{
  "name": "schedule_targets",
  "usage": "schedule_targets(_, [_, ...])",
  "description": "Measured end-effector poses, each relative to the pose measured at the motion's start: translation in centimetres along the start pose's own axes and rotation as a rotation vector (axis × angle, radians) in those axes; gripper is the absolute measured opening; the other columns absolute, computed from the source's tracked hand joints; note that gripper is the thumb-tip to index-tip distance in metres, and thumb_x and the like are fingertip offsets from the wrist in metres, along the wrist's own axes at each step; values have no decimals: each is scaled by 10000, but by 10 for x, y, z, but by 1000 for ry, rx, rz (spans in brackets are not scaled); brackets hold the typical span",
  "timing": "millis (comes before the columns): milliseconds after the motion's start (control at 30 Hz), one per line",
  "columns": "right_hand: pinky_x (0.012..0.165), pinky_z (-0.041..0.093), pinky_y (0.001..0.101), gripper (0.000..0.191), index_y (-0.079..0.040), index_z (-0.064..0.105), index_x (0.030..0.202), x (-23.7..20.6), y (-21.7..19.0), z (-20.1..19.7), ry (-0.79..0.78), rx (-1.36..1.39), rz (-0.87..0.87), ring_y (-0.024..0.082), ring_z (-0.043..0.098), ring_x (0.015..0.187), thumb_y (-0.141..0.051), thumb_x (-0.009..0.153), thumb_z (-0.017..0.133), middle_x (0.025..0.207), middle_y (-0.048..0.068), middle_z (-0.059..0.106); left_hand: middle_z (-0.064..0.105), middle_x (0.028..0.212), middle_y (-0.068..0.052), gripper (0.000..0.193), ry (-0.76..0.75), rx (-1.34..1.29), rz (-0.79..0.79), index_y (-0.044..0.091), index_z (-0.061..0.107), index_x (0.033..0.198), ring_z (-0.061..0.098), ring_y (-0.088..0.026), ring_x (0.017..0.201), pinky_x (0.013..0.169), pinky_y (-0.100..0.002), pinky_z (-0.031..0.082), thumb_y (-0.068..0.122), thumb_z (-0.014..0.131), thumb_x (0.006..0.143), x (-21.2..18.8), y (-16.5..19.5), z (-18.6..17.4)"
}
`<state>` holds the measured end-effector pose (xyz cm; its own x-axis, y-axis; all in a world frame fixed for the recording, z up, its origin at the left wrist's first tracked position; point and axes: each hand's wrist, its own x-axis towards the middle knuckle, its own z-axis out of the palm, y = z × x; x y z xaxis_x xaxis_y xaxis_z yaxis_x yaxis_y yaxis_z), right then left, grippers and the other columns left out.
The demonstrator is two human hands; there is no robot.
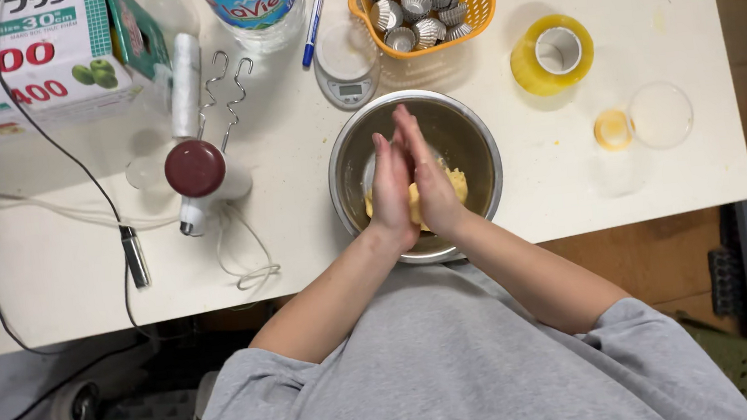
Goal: The person kneads a ball of dough in a metal mixing bowl, then pinches off small pieces and presses each piece by hand into a small tart mold, setting the filled molds on the table one at a time.
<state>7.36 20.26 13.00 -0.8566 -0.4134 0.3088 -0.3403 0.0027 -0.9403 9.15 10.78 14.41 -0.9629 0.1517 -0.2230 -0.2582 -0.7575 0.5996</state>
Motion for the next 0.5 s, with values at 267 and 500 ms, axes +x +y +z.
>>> schedule_targets(267, [1384,95,425,895,4,155,1684,10,-68,20,47,-268,-107,328,68,1670,-632,1071,293,1764,208,62,5,1811,-66,761,-336,248,430,94,27,1710,7,-239,1698,1397,-418,57,581,191,1149,-17,8,-5])
schedule_targets(500, [1366,63,449,933,8,82,1680,23,-58,29,114,-299,-93,357,59,1655,-672,1068,269,1784,232,47,-16,1817,-41,806,-322,343,457,127,25,1715,-29,-231,1701,1390,-420,39,641,188,1116,-1,17,-10])
